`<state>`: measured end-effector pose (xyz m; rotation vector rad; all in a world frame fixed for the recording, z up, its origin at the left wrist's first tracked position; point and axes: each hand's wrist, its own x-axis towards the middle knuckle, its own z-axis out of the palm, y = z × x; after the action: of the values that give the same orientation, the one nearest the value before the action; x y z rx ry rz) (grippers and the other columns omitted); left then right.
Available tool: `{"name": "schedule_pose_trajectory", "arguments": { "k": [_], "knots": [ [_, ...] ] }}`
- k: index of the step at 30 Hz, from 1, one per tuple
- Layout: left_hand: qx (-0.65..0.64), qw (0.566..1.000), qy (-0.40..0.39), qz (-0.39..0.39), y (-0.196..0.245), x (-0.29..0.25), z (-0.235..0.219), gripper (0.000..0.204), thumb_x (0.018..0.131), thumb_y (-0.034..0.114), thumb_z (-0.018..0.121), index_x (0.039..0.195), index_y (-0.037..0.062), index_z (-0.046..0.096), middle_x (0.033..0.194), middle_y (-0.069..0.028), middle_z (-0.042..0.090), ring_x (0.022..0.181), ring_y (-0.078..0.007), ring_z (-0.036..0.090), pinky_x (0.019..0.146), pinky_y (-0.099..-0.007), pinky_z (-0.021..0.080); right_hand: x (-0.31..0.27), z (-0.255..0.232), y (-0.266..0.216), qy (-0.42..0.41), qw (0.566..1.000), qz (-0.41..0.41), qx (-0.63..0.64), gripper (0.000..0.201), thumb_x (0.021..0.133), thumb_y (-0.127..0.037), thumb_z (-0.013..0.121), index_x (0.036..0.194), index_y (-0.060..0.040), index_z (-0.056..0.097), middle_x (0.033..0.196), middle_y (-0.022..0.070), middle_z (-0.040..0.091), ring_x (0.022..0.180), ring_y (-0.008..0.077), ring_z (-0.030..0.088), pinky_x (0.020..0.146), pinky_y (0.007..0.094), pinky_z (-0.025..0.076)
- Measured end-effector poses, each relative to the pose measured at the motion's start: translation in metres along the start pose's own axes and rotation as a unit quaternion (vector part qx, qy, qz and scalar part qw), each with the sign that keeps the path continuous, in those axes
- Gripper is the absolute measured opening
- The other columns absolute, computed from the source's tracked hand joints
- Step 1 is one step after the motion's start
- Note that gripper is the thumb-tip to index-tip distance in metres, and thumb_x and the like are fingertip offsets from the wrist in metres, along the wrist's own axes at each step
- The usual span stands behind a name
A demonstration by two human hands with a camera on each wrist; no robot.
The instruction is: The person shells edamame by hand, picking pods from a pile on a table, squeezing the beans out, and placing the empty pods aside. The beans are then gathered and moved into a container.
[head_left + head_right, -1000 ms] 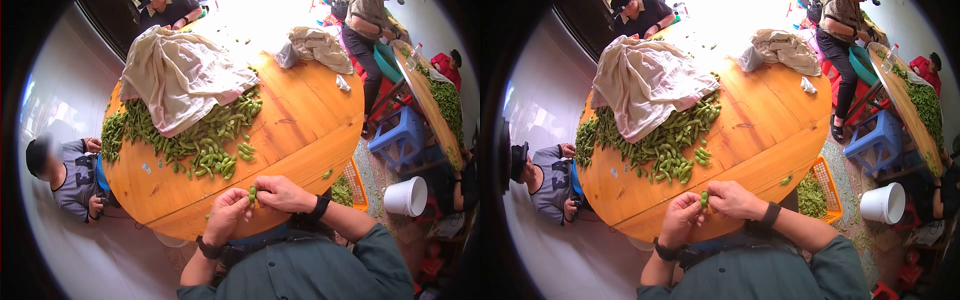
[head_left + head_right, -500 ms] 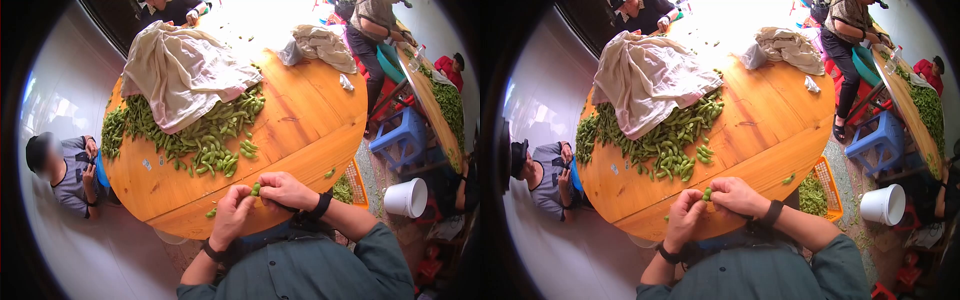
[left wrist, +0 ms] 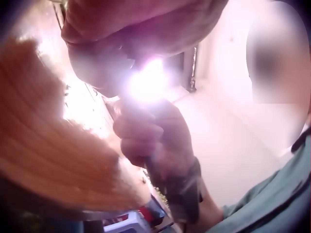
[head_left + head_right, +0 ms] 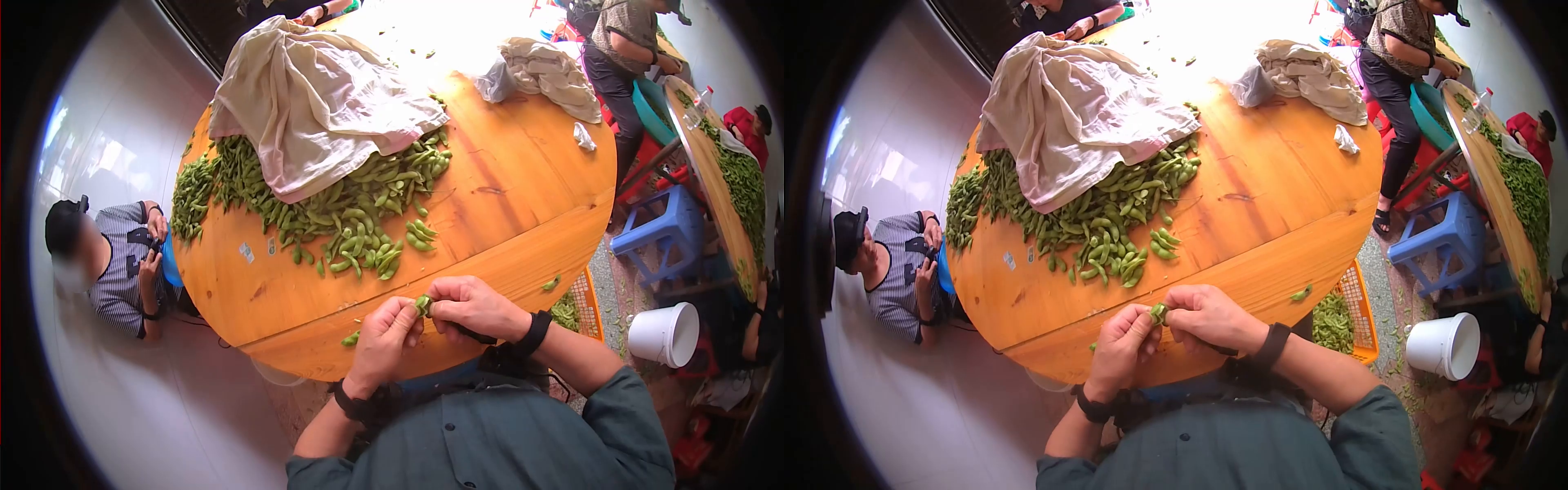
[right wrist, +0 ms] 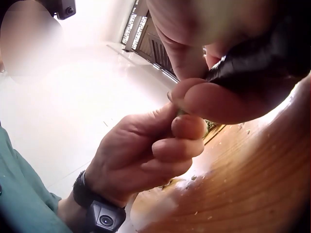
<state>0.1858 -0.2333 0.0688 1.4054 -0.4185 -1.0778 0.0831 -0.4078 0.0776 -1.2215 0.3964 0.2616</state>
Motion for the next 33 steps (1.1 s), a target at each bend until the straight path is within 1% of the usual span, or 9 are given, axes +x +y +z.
{"name": "schedule_pose_trajectory", "arguments": {
  "k": [2, 9, 16, 19, 21, 22, 24, 26, 33],
  "knots": [
    [-0.040, 0.997, 0.003, -0.061, 0.006, -0.001, -0.001, 0.020, 0.105, 0.024, 0.051, 0.103, 0.0077, 0.061, 0.079, 0.0013, 0.060, 0.059, -0.0041, 0.049, 0.051, -0.0168, 0.038, 0.000, -0.002, -0.002, -0.009, 1.000, 0.008, 0.005, 0.013, 0.094, -0.015, 0.055, 0.097, -0.0035, 0.061, 0.072, 0.0011, 0.062, 0.057, 0.0081, 0.060, 0.053, 0.0236, 0.050],
    [-0.163, 0.981, -0.025, -0.102, 0.001, 0.000, -0.006, 0.022, 0.105, 0.025, 0.051, 0.104, 0.0055, 0.060, 0.081, -0.0013, 0.062, 0.060, -0.0059, 0.053, 0.049, -0.0183, 0.040, 0.000, -0.007, -0.004, -0.045, 0.998, 0.034, 0.017, 0.013, 0.094, -0.015, 0.055, 0.097, -0.0036, 0.061, 0.071, 0.0006, 0.061, 0.057, 0.0074, 0.057, 0.053, 0.0228, 0.048],
    [-0.051, 0.994, 0.012, -0.098, 0.007, -0.008, -0.001, 0.018, 0.104, 0.016, 0.049, 0.112, 0.0033, 0.059, 0.084, -0.0008, 0.064, 0.063, -0.0045, 0.057, 0.053, -0.0181, 0.045, 0.004, -0.002, 0.004, 0.008, 0.996, 0.017, -0.092, 0.014, 0.095, -0.015, 0.057, 0.098, -0.0025, 0.061, 0.069, 0.0007, 0.062, 0.057, 0.0065, 0.058, 0.052, 0.0219, 0.048],
    [0.011, 0.996, 0.042, -0.078, 0.004, -0.009, -0.002, 0.017, 0.103, 0.014, 0.050, 0.112, 0.0025, 0.059, 0.081, 0.0002, 0.064, 0.062, -0.0039, 0.056, 0.052, -0.0184, 0.045, 0.005, 0.001, 0.004, 0.050, 0.974, -0.064, -0.212, 0.017, 0.094, -0.016, 0.058, 0.098, -0.0006, 0.061, 0.069, 0.0036, 0.062, 0.057, 0.0074, 0.059, 0.051, 0.0250, 0.048],
    [0.042, 0.995, 0.060, -0.068, 0.002, -0.009, -0.002, 0.017, 0.102, 0.013, 0.051, 0.110, 0.0021, 0.060, 0.078, 0.0009, 0.064, 0.061, -0.0035, 0.056, 0.052, -0.0186, 0.045, 0.002, 0.004, -0.003, 0.101, 0.950, -0.129, -0.265, 0.024, 0.088, -0.020, 0.063, 0.100, 0.0003, 0.061, 0.073, 0.0178, 0.065, 0.066, 0.0307, 0.066, 0.064, 0.0404, 0.052],
    [0.076, 0.993, 0.075, -0.049, 0.000, -0.008, -0.001, 0.015, 0.101, 0.012, 0.052, 0.106, 0.0011, 0.061, 0.075, 0.0009, 0.063, 0.062, -0.0040, 0.057, 0.052, -0.0199, 0.044, 0.004, 0.005, -0.001, 0.101, 0.950, -0.129, -0.265, 0.024, 0.088, -0.020, 0.063, 0.100, 0.0003, 0.061, 0.073, 0.0178, 0.065, 0.066, 0.0307, 0.066, 0.064, 0.0404, 0.052],
    [0.109, 0.990, 0.089, -0.032, -0.002, -0.008, 0.001, 0.014, 0.100, 0.011, 0.054, 0.101, 0.0002, 0.063, 0.073, 0.0008, 0.063, 0.062, -0.0045, 0.057, 0.052, -0.0212, 0.044, 0.008, 0.007, 0.008, 0.149, 0.907, -0.236, -0.316, 0.025, 0.086, -0.022, 0.066, 0.098, -0.0001, 0.061, 0.075, 0.0208, 0.066, 0.073, 0.0370, 0.067, 0.067, 0.0426, 0.053],
    [0.224, 0.964, 0.124, 0.077, -0.003, -0.006, 0.006, 0.010, 0.095, 0.006, 0.059, 0.094, -0.0019, 0.064, 0.068, -0.0035, 0.063, 0.061, -0.0087, 0.059, 0.053, -0.0254, 0.044, 0.011, 0.008, 0.009, 0.149, 0.903, -0.226, -0.334, 0.026, 0.084, -0.021, 0.067, 0.098, 0.0002, 0.061, 0.077, 0.0217, 0.066, 0.075, 0.0383, 0.067, 0.068, 0.0431, 0.053],
    [0.347, 0.917, 0.129, 0.150, 0.001, -0.008, 0.006, 0.007, 0.088, 0.004, 0.064, 0.092, -0.0017, 0.064, 0.075, -0.0157, 0.065, 0.063, -0.0251, 0.064, 0.059, -0.0340, 0.049, 0.019, -0.002, 0.005, 0.100, 0.911, -0.214, -0.338, 0.022, 0.079, -0.017, 0.068, 0.090, 0.0012, 0.062, 0.079, 0.0223, 0.067, 0.077, 0.0400, 0.067, 0.070, 0.0445, 0.054]
  ]
}}
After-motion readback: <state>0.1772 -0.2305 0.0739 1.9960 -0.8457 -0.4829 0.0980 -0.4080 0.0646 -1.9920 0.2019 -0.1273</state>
